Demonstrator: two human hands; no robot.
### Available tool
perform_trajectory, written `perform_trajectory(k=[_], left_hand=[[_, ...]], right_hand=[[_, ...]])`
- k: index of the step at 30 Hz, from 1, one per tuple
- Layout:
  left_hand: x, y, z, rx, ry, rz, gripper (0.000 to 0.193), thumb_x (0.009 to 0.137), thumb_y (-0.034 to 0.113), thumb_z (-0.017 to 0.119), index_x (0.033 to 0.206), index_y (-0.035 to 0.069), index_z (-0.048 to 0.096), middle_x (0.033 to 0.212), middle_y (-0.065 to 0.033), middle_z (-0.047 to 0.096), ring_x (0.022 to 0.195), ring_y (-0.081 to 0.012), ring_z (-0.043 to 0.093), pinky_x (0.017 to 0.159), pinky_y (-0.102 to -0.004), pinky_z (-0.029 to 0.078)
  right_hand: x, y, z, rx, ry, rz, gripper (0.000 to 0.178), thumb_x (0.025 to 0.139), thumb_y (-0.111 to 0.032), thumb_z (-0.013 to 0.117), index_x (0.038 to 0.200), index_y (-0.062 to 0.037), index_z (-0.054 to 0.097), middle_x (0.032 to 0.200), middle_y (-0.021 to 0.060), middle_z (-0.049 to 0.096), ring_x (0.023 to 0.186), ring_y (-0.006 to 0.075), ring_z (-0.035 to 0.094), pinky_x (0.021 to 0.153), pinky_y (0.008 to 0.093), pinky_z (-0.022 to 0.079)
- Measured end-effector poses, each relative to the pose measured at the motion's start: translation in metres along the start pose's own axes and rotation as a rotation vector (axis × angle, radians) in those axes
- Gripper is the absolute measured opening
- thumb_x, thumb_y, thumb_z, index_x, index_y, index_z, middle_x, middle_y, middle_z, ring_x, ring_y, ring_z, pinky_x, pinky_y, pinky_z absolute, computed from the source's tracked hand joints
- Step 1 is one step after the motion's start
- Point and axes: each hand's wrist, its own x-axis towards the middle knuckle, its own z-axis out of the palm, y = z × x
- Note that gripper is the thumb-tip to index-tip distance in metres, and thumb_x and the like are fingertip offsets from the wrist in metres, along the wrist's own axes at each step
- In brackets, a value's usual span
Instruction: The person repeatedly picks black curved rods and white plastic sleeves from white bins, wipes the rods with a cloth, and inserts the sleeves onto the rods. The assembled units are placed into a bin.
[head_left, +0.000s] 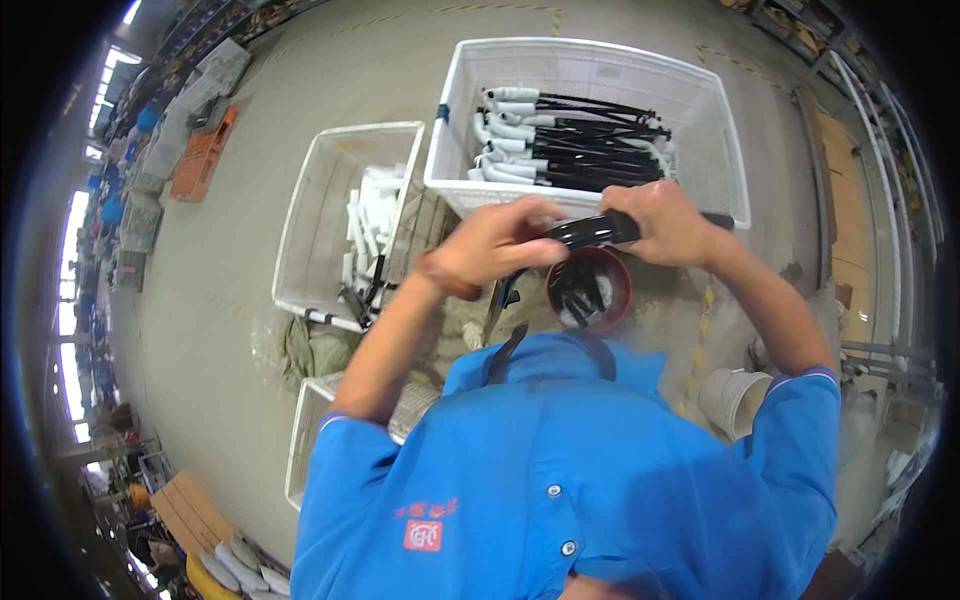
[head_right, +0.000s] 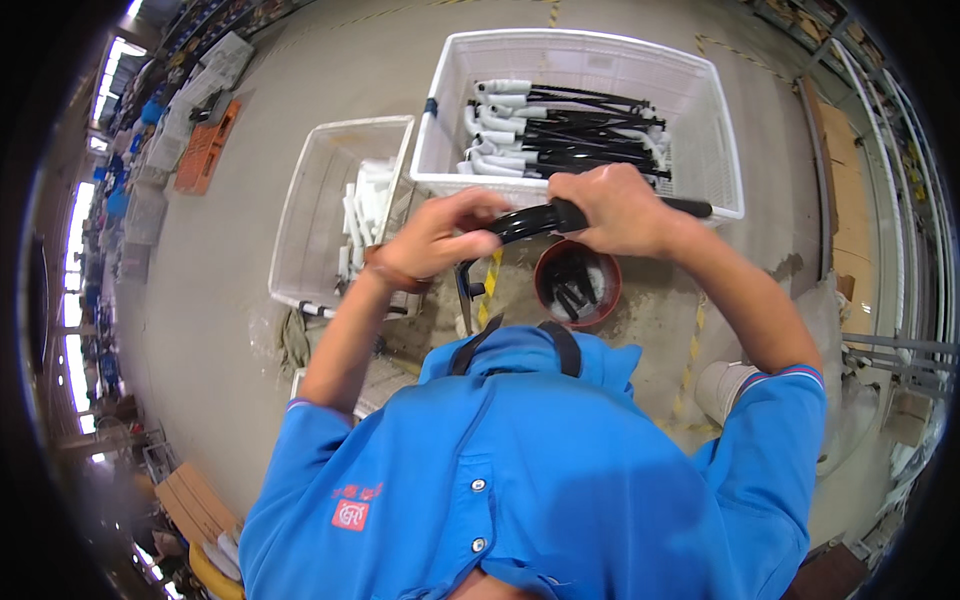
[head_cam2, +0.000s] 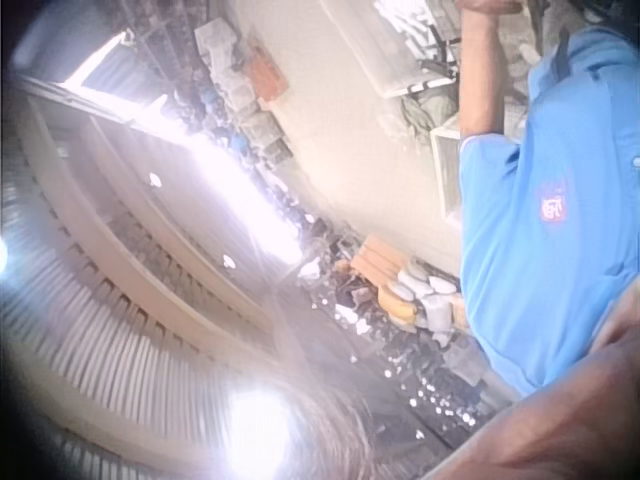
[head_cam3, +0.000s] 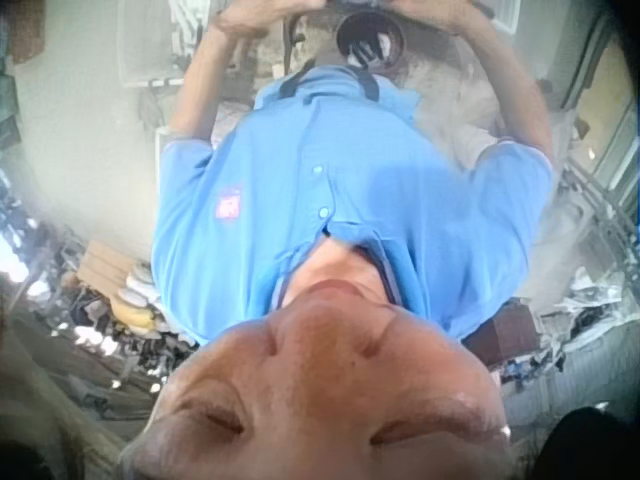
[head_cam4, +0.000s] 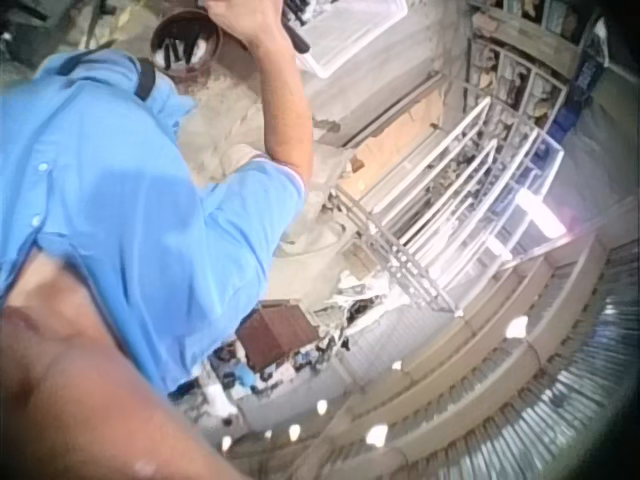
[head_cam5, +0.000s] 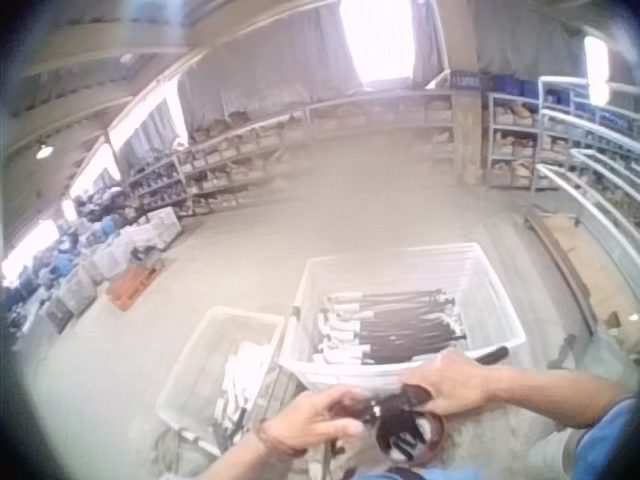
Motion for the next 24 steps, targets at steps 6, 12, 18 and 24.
perform_trajectory(k=[6, 12, 18, 24], left_hand=[[-0.017, -0.029, -0.003, -0.15, -0.013, -0.016, 0.031, 0.085, 0.018, 0.075, 0.109, 0.002, 0.062, 0.091, -0.0026, 0.063, 0.086, -0.0116, 0.06, 0.077, -0.03, 0.052], [-0.061, 0.005, 0.0, -0.519, -0.02, -0.214, 0.023, 0.09, 0.016, 0.068, 0.106, 0.005, 0.056, 0.073, 0.0021, 0.055, 0.057, -0.004, 0.051, 0.051, -0.0205, 0.041], [-0.098, 0.027, 0.038, -0.691, 0.212, -0.445, 0.013, 0.094, 0.016, 0.063, 0.1, 0.006, 0.056, 0.067, 0.0037, 0.052, 0.045, -0.003, 0.044, 0.04, -0.0198, 0.035], [-0.103, 0.031, 0.058, -0.465, 0.417, -0.414, 0.019, 0.091, 0.019, 0.069, 0.098, 0.006, 0.058, 0.07, 0.005, 0.051, 0.062, -0.0019, 0.046, 0.053, -0.0219, 0.038]], right_hand=[[-0.015, 0.019, -0.074, 0.219, 0.084, 0.089, 0.036, 0.074, -0.021, 0.081, 0.088, 0.0005, 0.056, 0.077, 0.0096, 0.057, 0.07, 0.0186, 0.055, 0.065, 0.0322, 0.044], [-0.008, 0.025, -0.073, 0.305, 0.081, 0.24, 0.038, 0.075, -0.022, 0.081, 0.094, 0.0007, 0.058, 0.081, 0.0092, 0.054, 0.072, 0.0183, 0.05, 0.069, 0.0309, 0.044], [0.015, 0.045, -0.027, 0.246, 0.136, 0.15, 0.025, 0.081, -0.015, 0.073, 0.093, -0.0006, 0.056, 0.08, 0.0147, 0.055, 0.069, 0.03, 0.055, 0.066, 0.0357, 0.045], [0.094, 0.018, -0.041, 0.133, -0.12, -0.175, 0.025, 0.079, -0.021, 0.073, 0.087, -0.004, 0.056, 0.068, 0.0182, 0.057, 0.07, 0.0396, 0.059, 0.062, 0.0453, 0.044]])
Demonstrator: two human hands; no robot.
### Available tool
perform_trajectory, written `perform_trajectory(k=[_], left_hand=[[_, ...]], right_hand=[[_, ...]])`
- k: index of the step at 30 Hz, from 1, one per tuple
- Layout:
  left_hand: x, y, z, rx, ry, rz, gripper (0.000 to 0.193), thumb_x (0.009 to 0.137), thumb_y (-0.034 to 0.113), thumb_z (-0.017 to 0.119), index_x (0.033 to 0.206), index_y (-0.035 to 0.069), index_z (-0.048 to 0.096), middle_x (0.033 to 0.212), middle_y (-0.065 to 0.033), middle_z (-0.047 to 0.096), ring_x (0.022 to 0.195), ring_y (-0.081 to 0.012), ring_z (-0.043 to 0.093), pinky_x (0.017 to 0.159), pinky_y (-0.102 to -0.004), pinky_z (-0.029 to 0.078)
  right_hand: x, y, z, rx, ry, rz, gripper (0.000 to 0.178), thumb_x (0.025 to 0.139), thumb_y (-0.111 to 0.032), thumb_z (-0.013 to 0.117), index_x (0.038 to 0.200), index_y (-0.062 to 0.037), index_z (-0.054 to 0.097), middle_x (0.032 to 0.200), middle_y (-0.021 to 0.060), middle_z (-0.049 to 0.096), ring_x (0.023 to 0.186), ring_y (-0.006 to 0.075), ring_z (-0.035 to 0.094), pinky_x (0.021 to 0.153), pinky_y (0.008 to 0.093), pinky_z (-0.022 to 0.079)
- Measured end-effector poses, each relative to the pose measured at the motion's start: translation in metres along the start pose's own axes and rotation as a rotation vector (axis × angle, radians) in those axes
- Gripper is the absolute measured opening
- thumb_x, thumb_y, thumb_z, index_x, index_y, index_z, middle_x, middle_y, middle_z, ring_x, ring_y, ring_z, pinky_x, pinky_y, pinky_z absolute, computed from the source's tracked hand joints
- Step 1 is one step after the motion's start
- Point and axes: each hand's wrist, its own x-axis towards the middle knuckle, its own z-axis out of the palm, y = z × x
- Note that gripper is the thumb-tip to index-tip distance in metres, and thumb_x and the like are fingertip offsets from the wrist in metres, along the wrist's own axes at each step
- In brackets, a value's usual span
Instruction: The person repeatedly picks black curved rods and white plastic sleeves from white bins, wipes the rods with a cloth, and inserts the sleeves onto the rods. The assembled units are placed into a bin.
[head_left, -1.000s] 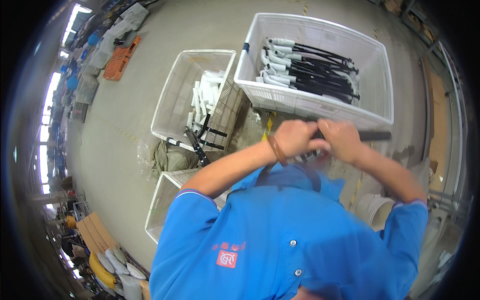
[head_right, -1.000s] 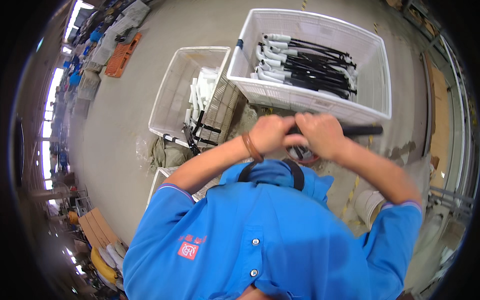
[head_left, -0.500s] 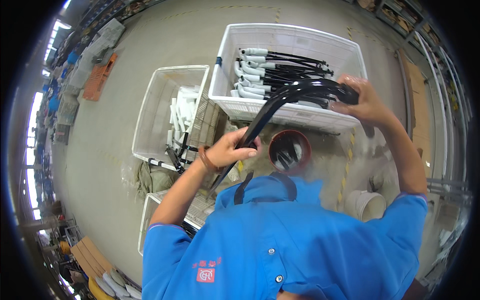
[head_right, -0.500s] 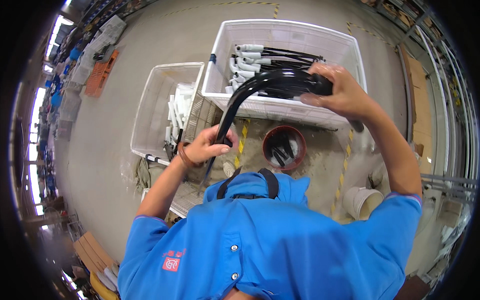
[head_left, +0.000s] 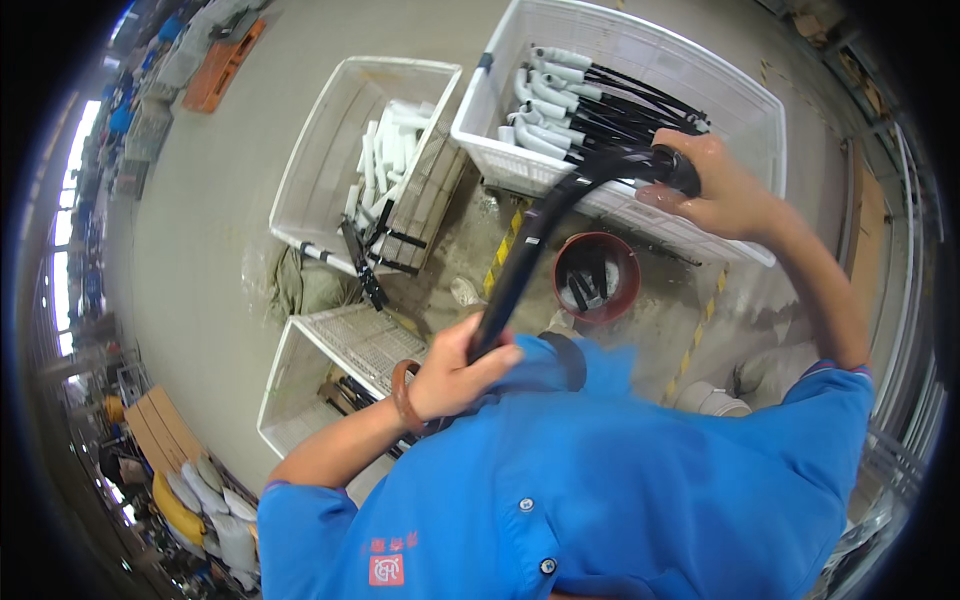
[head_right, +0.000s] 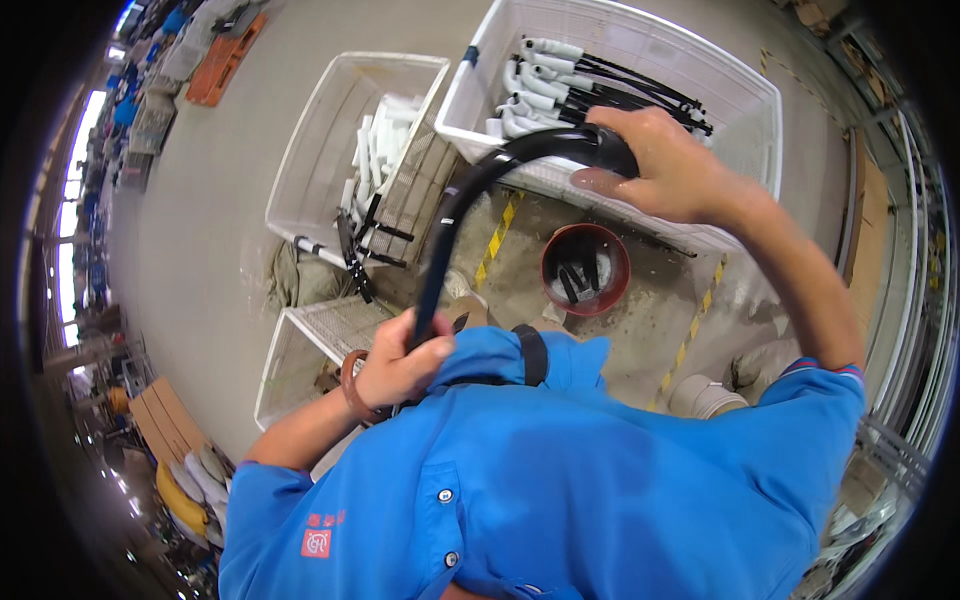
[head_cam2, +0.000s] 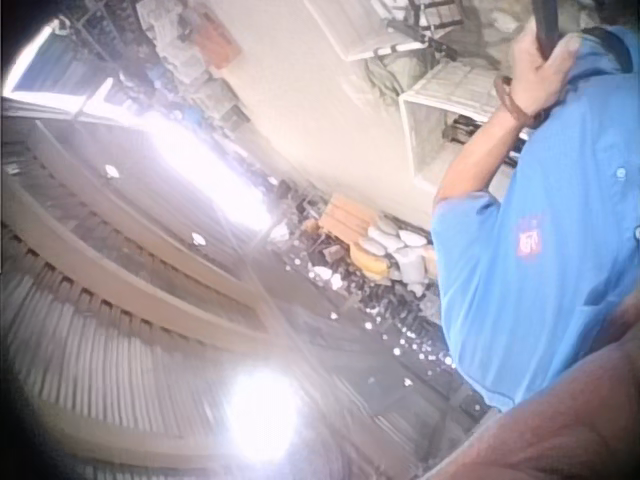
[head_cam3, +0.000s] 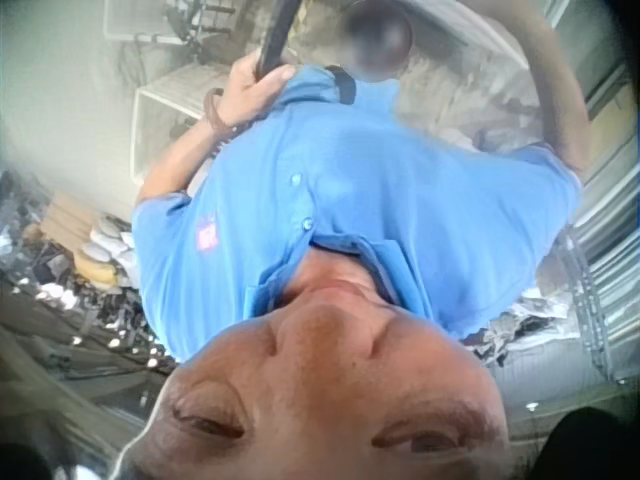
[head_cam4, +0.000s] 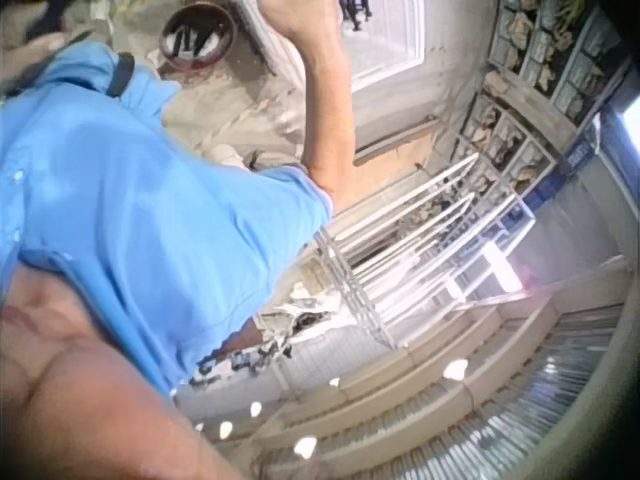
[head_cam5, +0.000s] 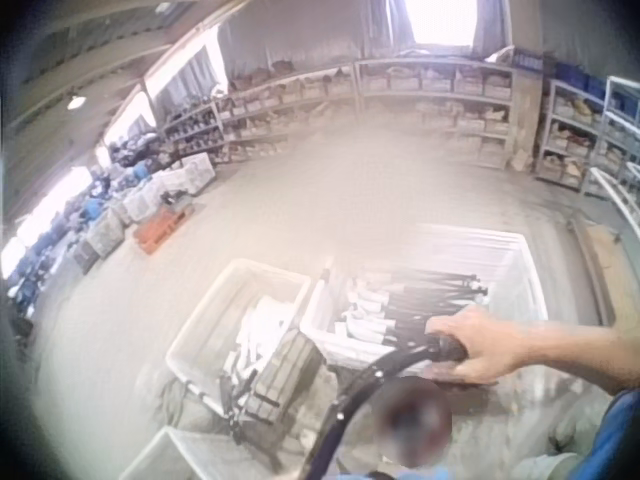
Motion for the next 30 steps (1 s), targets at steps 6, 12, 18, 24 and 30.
perform_trajectory(k=[6, 12, 18, 24, 30], left_hand=[[0.028, -0.026, -0.055, -0.07, -0.102, -0.106, 0.02, 0.09, 0.02, 0.07, 0.096, 0.003, 0.061, 0.072, 0.0053, 0.049, 0.067, -0.0015, 0.043, 0.056, -0.0234, 0.04], [0.034, -0.073, -0.115, -0.37, -0.071, 0.036, 0.013, 0.087, 0.011, 0.07, 0.088, 0.001, 0.064, 0.058, 0.0019, 0.054, 0.041, -0.0038, 0.044, 0.036, -0.022, 0.031], [0.015, -0.106, -0.25, -0.784, -0.014, -0.215, 0.015, 0.089, 0.01, 0.067, 0.096, 0.002, 0.057, 0.052, 0.0017, 0.047, 0.034, -0.0062, 0.038, 0.033, -0.0235, 0.028], [0.003, -0.114, -0.331, -0.678, 0.172, -0.132, 0.017, 0.089, 0.015, 0.069, 0.092, 0.004, 0.057, 0.053, 0.0035, 0.046, 0.036, -0.0048, 0.04, 0.034, -0.0221, 0.029], [0.008, -0.163, -0.377, -0.657, 0.468, -0.159, 0.027, 0.088, 0.025, 0.072, 0.095, 0.005, 0.055, 0.054, 0.0042, 0.045, 0.037, -0.0043, 0.04, 0.034, -0.0224, 0.03]], right_hand=[[0.105, -0.064, 0.056, -0.438, -0.375, -0.194, 0.02, 0.07, -0.011, 0.068, 0.085, -0.0053, 0.056, 0.067, 0.0122, 0.062, 0.069, 0.0341, 0.065, 0.06, 0.0447, 0.049], [0.166, -0.11, 0.199, -0.434, -0.843, -0.595, 0.01, 0.083, -0.014, 0.058, 0.087, -0.0062, 0.063, 0.079, 0.0116, 0.07, 0.073, 0.0255, 0.07, 0.059, 0.0378, 0.052], [0.321, -0.113, 0.26, -0.428, -0.312, -1.04, 0.013, 0.077, -0.019, 0.062, 0.084, -0.0092, 0.058, 0.076, 0.0044, 0.062, 0.079, 0.0227, 0.066, 0.067, 0.034, 0.049], [0.437, -0.127, 0.282, -0.614, -0.471, -0.946, 0.012, 0.072, -0.014, 0.069, 0.08, -0.009, 0.061, 0.073, 0.0063, 0.064, 0.071, 0.0261, 0.068, 0.061, 0.0386, 0.053], [0.515, -0.146, 0.361, -0.608, -0.678, -0.978, 0.021, 0.068, -0.017, 0.074, 0.083, -0.0095, 0.062, 0.077, 0.0058, 0.066, 0.077, 0.0282, 0.068, 0.068, 0.0389, 0.053]])
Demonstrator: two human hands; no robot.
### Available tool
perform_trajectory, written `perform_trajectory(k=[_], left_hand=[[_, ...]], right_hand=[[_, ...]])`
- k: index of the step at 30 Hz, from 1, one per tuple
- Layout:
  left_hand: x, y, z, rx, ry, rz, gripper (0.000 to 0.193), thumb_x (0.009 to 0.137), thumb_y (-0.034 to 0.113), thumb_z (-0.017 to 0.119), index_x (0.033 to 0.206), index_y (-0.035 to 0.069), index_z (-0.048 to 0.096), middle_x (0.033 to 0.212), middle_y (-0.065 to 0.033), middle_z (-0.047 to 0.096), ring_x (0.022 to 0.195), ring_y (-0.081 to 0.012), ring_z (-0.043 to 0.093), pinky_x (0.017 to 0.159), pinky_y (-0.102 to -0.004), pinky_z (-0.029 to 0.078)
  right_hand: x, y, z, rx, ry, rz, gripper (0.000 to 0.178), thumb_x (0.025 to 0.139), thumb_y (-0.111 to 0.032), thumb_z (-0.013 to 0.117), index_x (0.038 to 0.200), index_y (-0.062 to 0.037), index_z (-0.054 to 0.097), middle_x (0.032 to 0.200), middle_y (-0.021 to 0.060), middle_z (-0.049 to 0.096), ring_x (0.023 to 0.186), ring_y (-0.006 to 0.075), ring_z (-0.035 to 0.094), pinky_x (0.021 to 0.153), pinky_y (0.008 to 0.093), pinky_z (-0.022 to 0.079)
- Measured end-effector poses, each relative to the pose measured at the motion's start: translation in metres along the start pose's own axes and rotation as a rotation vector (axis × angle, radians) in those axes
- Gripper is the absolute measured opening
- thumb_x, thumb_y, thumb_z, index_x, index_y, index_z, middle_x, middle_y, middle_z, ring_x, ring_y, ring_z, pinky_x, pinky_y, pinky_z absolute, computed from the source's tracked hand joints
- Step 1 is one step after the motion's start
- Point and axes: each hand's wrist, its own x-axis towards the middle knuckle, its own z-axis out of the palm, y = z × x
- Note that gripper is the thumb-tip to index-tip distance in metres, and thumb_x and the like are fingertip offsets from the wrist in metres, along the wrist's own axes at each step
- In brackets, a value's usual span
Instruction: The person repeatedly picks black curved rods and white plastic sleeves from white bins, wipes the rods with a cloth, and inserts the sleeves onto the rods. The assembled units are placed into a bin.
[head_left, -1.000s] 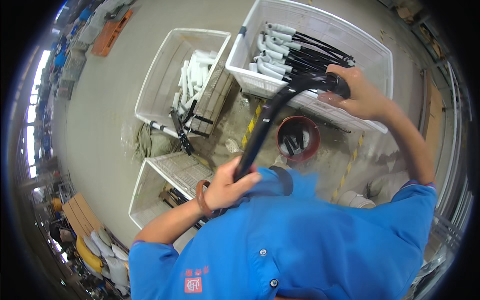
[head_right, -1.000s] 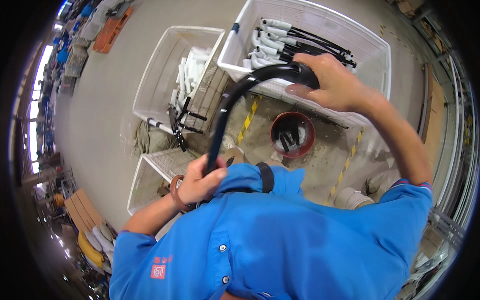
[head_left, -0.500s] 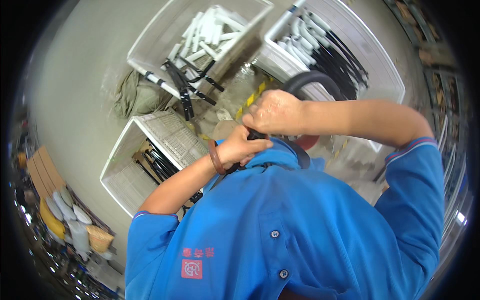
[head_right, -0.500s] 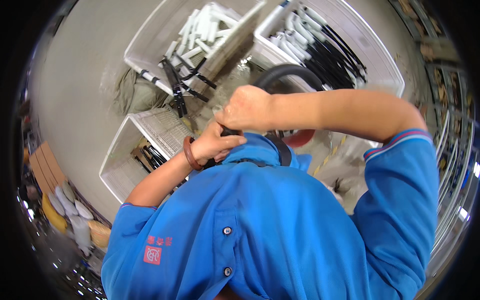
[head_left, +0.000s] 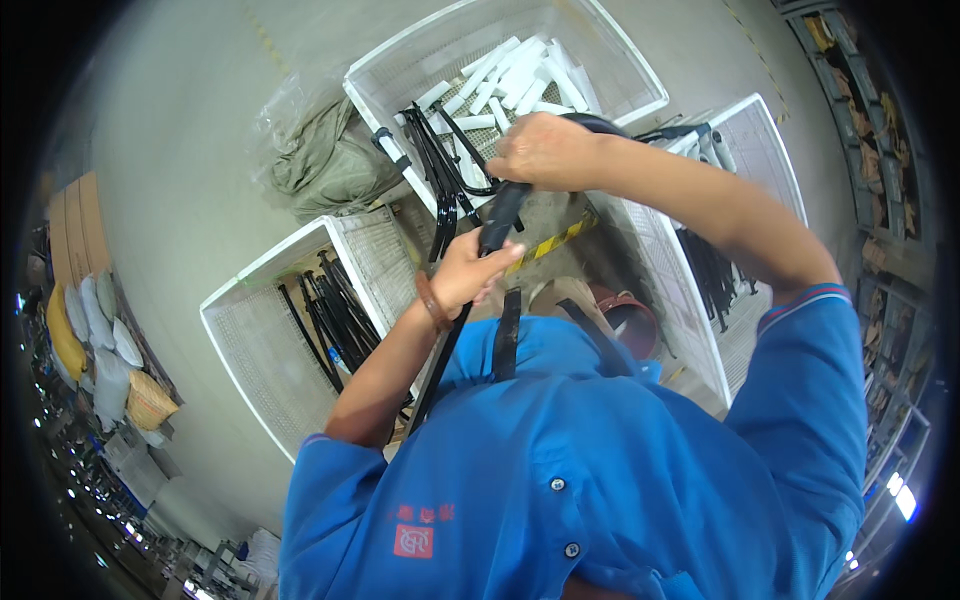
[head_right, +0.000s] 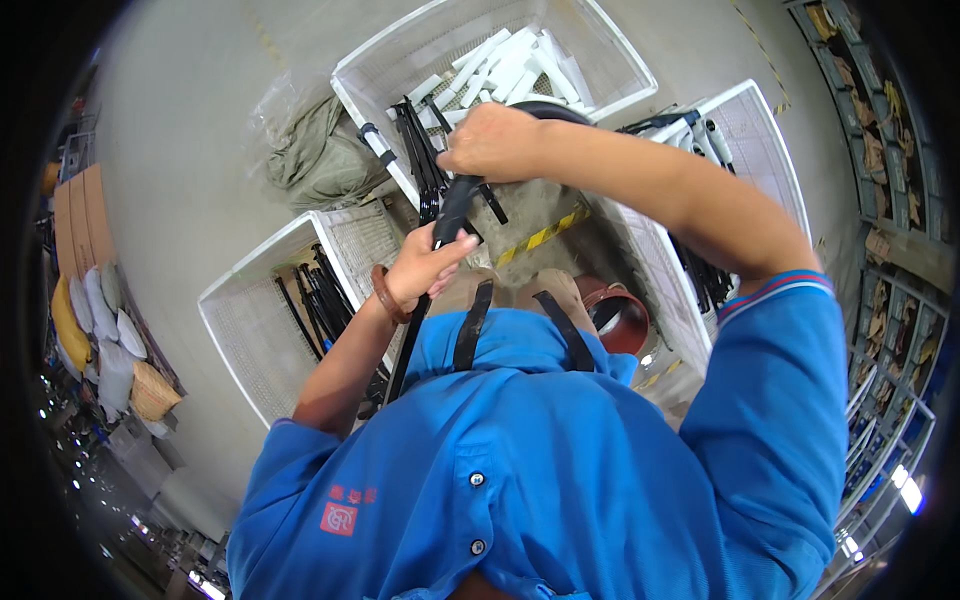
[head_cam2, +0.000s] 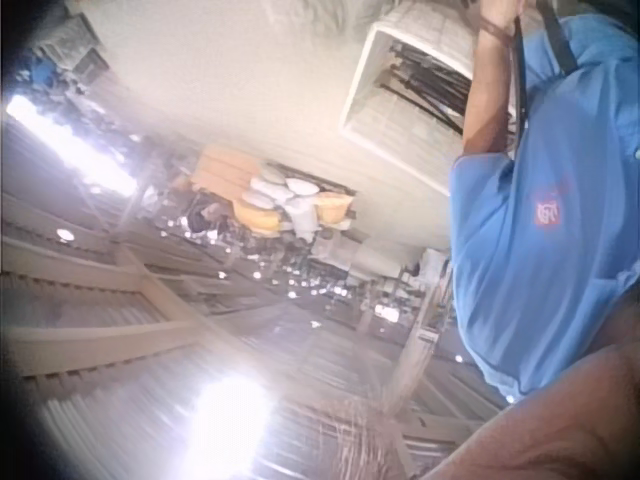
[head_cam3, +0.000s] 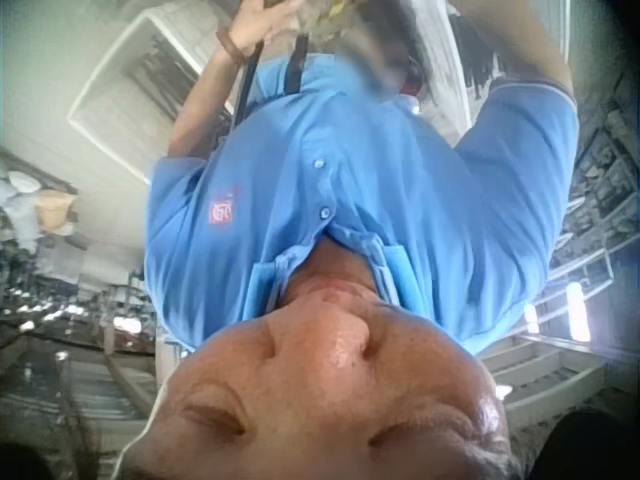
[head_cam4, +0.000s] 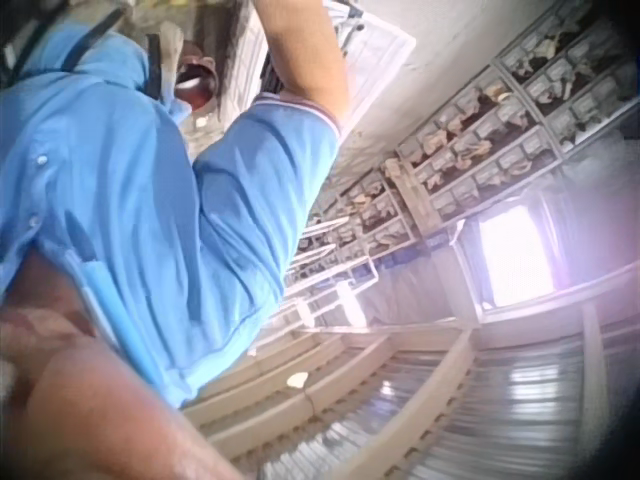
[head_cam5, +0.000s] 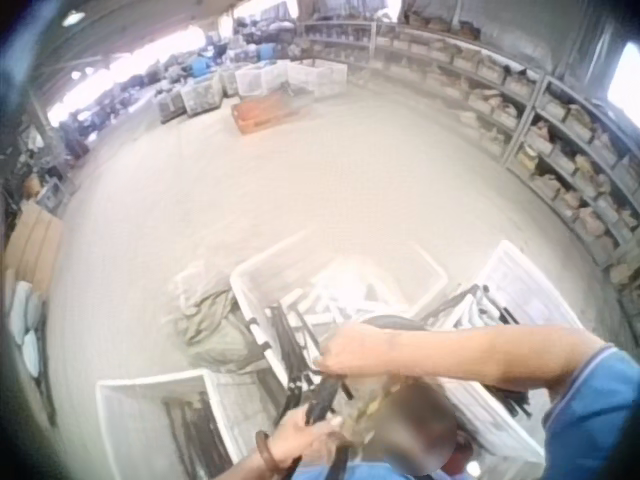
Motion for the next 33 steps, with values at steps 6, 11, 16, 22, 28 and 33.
perform_trajectory(k=[6, 11, 16, 22, 28, 33], left_hand=[[-0.002, -0.058, -0.091, -0.12, 0.452, -0.036, 0.022, 0.093, 0.026, 0.067, 0.087, 0.009, 0.054, 0.053, 0.0064, 0.044, 0.038, -0.0044, 0.039, 0.036, -0.0221, 0.032], [-0.015, -0.147, -0.112, -0.106, 0.911, -0.091, 0.023, 0.09, 0.025, 0.071, 0.082, 0.007, 0.06, 0.055, 0.0054, 0.05, 0.042, -0.0046, 0.045, 0.038, -0.0232, 0.034], [-0.002, -0.21, -0.066, -0.271, 1.134, -0.295, 0.019, 0.087, 0.013, 0.072, 0.081, 0.006, 0.055, 0.055, 0.0, 0.051, 0.043, -0.0093, 0.049, 0.04, -0.0247, 0.037], [0.006, -0.329, 0.006, -0.234, 1.191, -0.351, 0.021, 0.087, 0.011, 0.07, 0.089, 0.008, 0.049, 0.064, -0.0022, 0.052, 0.057, -0.0125, 0.053, 0.054, -0.0289, 0.046], [-0.023, -0.402, 0.033, -0.338, 1.246, -0.321, 0.022, 0.086, 0.011, 0.071, 0.091, 0.007, 0.05, 0.07, -0.0035, 0.053, 0.059, -0.0136, 0.054, 0.055, -0.029, 0.047], [0.007, -0.329, 0.0, -0.248, 1.105, -0.36, 0.023, 0.086, 0.015, 0.072, 0.089, 0.006, 0.051, 0.068, -0.0036, 0.055, 0.061, -0.0127, 0.055, 0.057, -0.0275, 0.046]], right_hand=[[0.047, 0.133, 0.106, 0.622, 0.571, 0.309, 0.053, 0.082, -0.035, 0.072, 0.129, -0.0145, 0.06, 0.124, 0.0108, 0.064, 0.114, 0.0297, 0.059, 0.099, 0.039, 0.046], [0.056, 0.203, 0.33, 0.671, -0.193, 1.001, 0.03, 0.083, -0.023, 0.059, 0.11, -0.0094, 0.065, 0.103, 0.02, 0.068, 0.101, 0.0365, 0.064, 0.089, 0.0462, 0.051], [0.118, 0.227, 0.534, 0.561, -0.694, 0.753, 0.045, 0.086, -0.017, 0.058, 0.131, -0.0227, 0.057, 0.13, 0.0171, 0.056, 0.121, 0.0335, 0.055, 0.1, 0.0449, 0.046], [0.209, 0.256, 0.708, 0.583, -0.667, 0.811, 0.05, 0.086, -0.028, 0.067, 0.135, -0.0316, 0.055, 0.143, 0.0156, 0.043, 0.13, 0.0344, 0.045, 0.103, 0.0434, 0.045], [0.232, 0.256, 0.811, 0.759, -0.631, 1.084, 0.05, 0.093, -0.045, 0.06, 0.135, -0.0189, 0.056, 0.141, 0.0165, 0.046, 0.126, 0.0348, 0.048, 0.101, 0.0478, 0.044], [0.204, 0.261, 0.752, 0.819, -0.24, 1.212, 0.016, 0.088, -0.029, 0.065, 0.094, -0.0143, 0.067, 0.1, 0.0142, 0.07, 0.097, 0.032, 0.064, 0.083, 0.0433, 0.05]])
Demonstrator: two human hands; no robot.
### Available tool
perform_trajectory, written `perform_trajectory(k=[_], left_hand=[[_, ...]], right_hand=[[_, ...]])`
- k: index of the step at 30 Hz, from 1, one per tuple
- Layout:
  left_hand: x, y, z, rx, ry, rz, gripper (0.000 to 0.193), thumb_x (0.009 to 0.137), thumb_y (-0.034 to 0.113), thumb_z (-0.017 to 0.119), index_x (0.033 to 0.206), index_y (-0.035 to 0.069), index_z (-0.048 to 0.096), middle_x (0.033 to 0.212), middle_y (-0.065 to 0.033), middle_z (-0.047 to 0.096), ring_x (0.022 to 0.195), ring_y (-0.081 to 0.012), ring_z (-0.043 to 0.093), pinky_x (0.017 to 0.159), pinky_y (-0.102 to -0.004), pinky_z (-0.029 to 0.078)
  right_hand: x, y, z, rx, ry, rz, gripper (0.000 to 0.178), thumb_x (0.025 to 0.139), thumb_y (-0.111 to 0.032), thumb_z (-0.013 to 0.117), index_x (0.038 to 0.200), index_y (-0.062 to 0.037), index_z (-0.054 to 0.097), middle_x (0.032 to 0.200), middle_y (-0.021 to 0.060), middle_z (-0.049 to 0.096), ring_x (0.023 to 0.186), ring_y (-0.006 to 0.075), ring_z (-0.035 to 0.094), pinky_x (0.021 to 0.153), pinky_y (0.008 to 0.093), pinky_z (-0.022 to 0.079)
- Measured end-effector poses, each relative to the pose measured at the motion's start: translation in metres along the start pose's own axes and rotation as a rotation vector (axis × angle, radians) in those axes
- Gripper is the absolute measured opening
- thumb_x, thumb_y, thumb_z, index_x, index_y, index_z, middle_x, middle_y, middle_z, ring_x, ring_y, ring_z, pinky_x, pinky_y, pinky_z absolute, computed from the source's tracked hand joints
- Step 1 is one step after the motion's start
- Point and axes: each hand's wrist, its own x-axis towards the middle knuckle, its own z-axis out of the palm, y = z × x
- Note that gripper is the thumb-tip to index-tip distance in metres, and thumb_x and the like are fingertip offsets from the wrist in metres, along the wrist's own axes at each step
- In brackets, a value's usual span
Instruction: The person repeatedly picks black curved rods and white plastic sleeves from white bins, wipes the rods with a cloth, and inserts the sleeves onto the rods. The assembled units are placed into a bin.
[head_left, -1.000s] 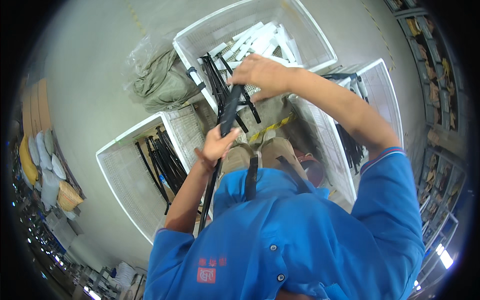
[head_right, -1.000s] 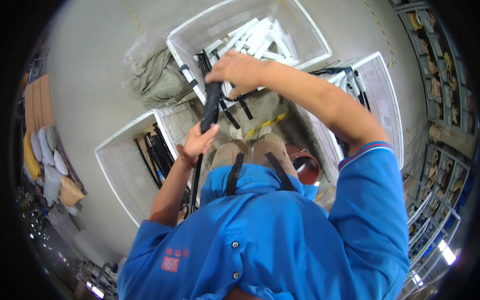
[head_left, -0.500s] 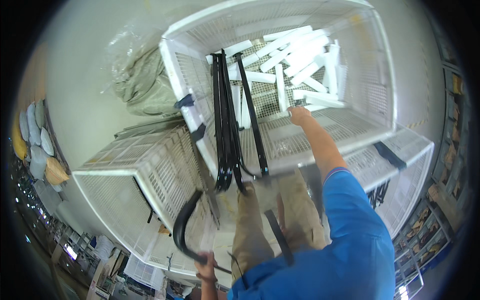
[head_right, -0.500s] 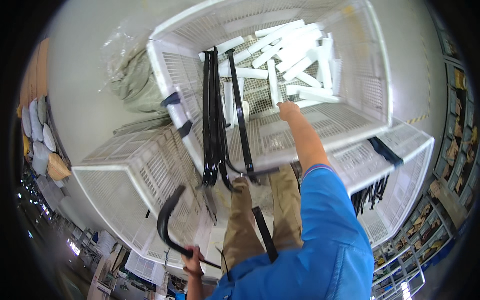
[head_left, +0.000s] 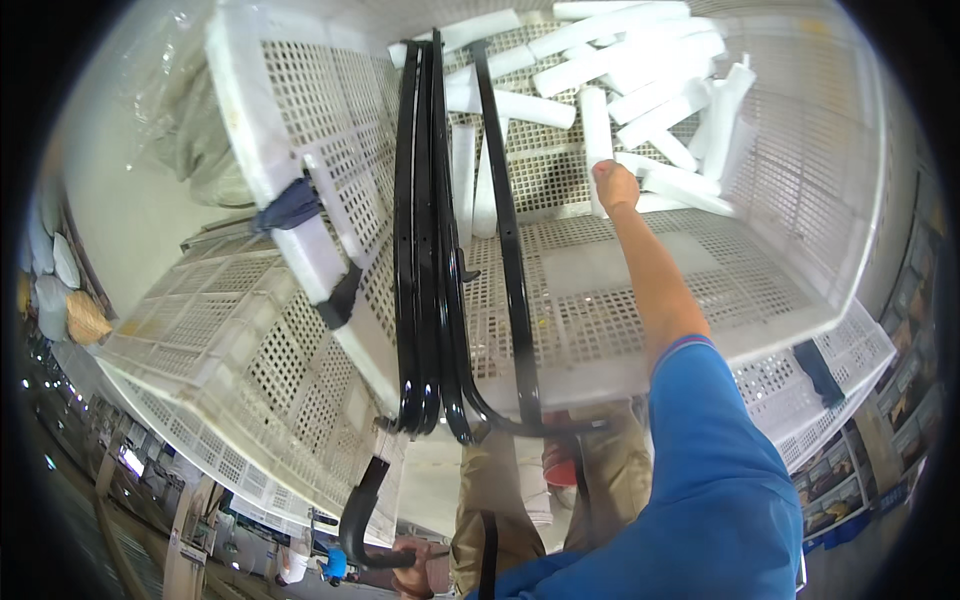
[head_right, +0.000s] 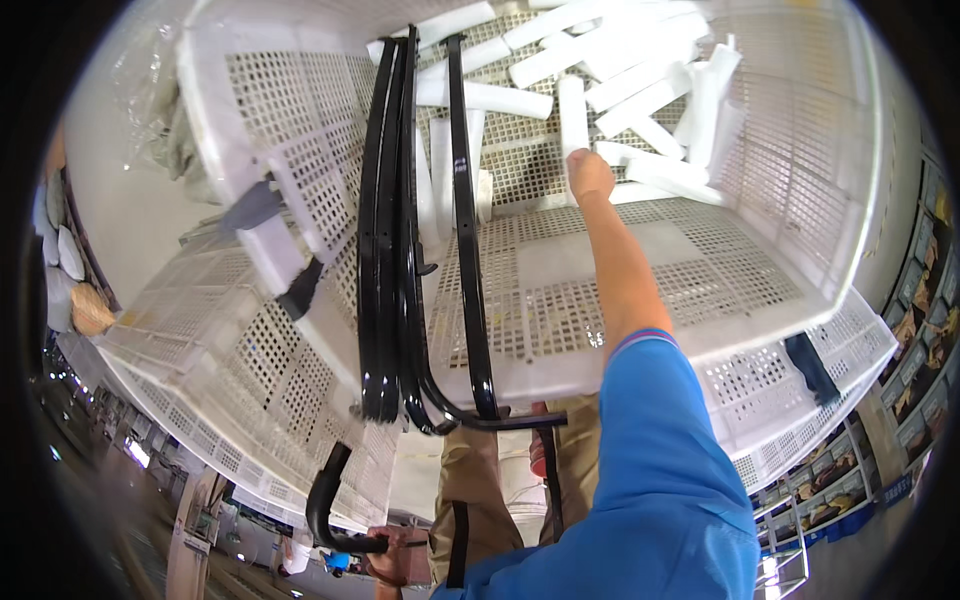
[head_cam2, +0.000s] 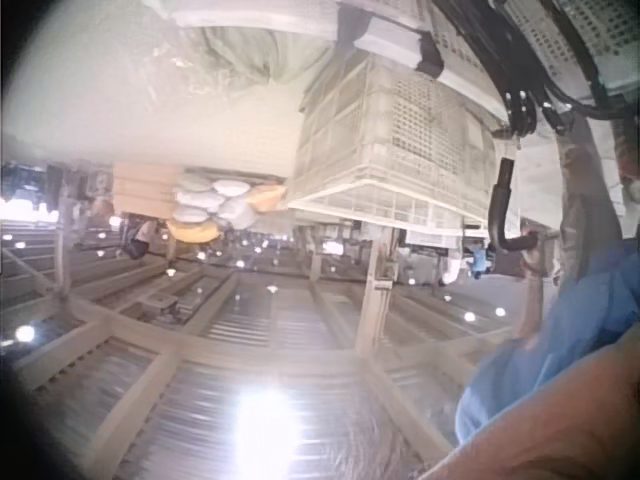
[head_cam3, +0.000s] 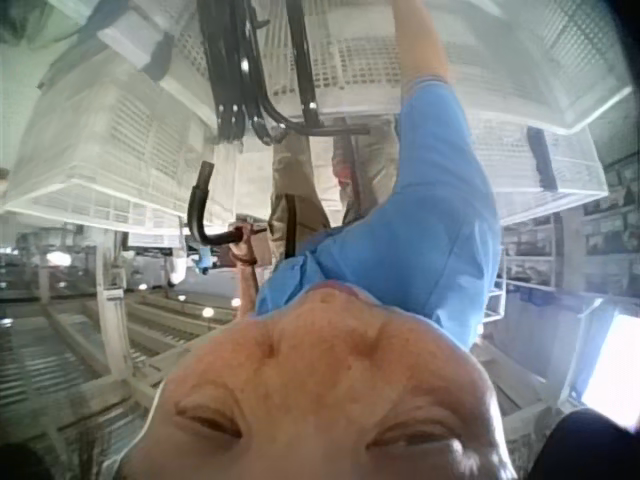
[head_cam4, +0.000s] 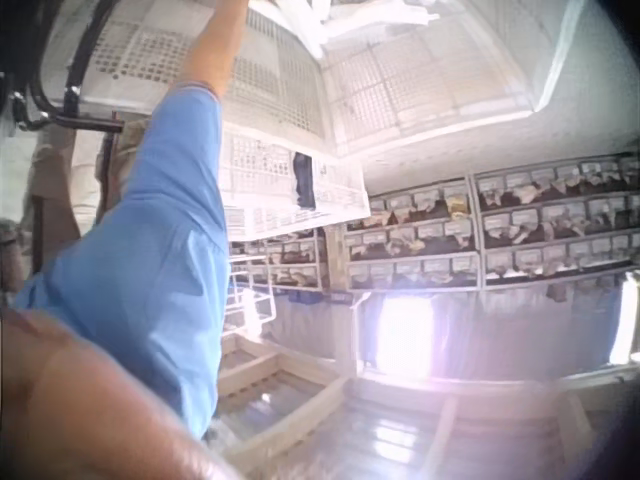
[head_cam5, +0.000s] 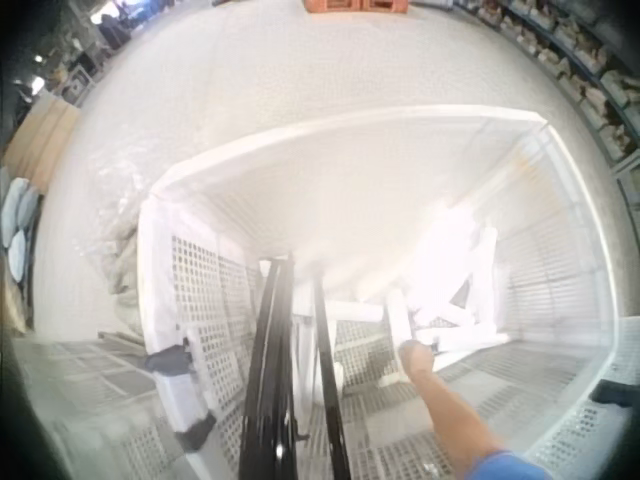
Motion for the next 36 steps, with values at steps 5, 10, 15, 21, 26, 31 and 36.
perform_trajectory(k=[5, 10, 15, 21, 26, 31, 36], left_hand=[[0.016, 0.11, 0.02, -0.06, -0.026, 0.014, 0.019, 0.087, 0.012, 0.07, 0.088, 0.009, 0.051, 0.072, 0.0012, 0.051, 0.064, -0.0083, 0.049, 0.058, -0.0239, 0.04], [0.013, 0.185, 0.018, -0.04, -0.148, 0.257, 0.014, 0.087, 0.005, 0.066, 0.09, 0.007, 0.052, 0.068, -0.0006, 0.051, 0.056, -0.0093, 0.047, 0.051, -0.0243, 0.04], [-0.016, 0.236, 0.011, -0.071, -0.227, 0.406, 0.013, 0.086, 0.002, 0.066, 0.086, 0.006, 0.053, 0.062, -0.0007, 0.051, 0.048, -0.009, 0.046, 0.045, -0.0237, 0.038], [-0.052, 0.262, -0.001, -0.026, -0.315, 0.587, 0.018, 0.084, 0.01, 0.074, 0.079, 0.007, 0.057, 0.061, 0.0041, 0.052, 0.05, -0.0051, 0.048, 0.046, -0.0206, 0.037], [-0.063, 0.258, -0.007, -0.037, -0.37, 0.584, 0.017, 0.084, 0.009, 0.075, 0.08, 0.005, 0.059, 0.063, 0.0049, 0.053, 0.052, -0.0036, 0.048, 0.046, -0.0211, 0.036], [-0.06, 0.247, 0.001, 0.223, -0.208, 0.623, 0.025, 0.083, 0.02, 0.078, 0.09, 0.0, 0.065, 0.071, -0.0016, 0.063, 0.066, -0.0084, 0.058, 0.062, -0.0269, 0.048], [-0.068, 0.254, 0.02, 0.16, -0.1, 1.009, 0.029, 0.081, 0.024, 0.079, 0.09, 0.001, 0.064, 0.071, -0.008, 0.065, 0.064, -0.0166, 0.062, 0.063, -0.0323, 0.05]], right_hand=[[-0.113, -0.053, -0.127, 1.026, -0.156, 0.061, 0.05, 0.078, -0.019, 0.08, 0.117, -0.0016, 0.054, 0.111, 0.0147, 0.064, 0.1, 0.0292, 0.064, 0.092, 0.0401, 0.05], [-0.268, -0.072, -0.259, 2.071, -0.628, -0.008, 0.038, 0.08, -0.006, 0.065, 0.113, 0.0073, 0.055, 0.107, 0.0192, 0.062, 0.105, 0.0329, 0.062, 0.098, 0.0466, 0.051], [-0.359, -0.112, -0.296, 2.653, -0.293, 0.039, 0.052, 0.071, 0.0, 0.057, 0.121, 0.0101, 0.048, 0.106, 0.0196, 0.061, 0.106, 0.0336, 0.06, 0.104, 0.05, 0.045], [-0.418, -0.15, -0.325, 2.801, -0.186, 0.094, 0.031, 0.075, -0.001, 0.057, 0.105, 0.0033, 0.05, 0.099, 0.0147, 0.059, 0.096, 0.031, 0.06, 0.1, 0.0556, 0.046], [-0.483, -0.164, -0.332, 2.795, -0.302, -0.072, 0.017, 0.083, -0.006, 0.058, 0.098, 0.0009, 0.052, 0.091, 0.0129, 0.058, 0.088, 0.029, 0.06, 0.094, 0.0544, 0.049], [-0.549, -0.2, -0.347, 2.719, -0.266, 0.02, 0.023, 0.088, -0.019, 0.066, 0.087, -0.0014, 0.053, 0.079, 0.0115, 0.056, 0.076, 0.0269, 0.059, 0.082, 0.0495, 0.055], [-0.641, -0.271, -0.351, 2.409, -0.391, -0.107, 0.036, 0.089, -0.03, 0.07, 0.103, -0.0025, 0.051, 0.08, 0.0107, 0.058, 0.063, 0.0248, 0.06, 0.064, 0.0428, 0.057]])
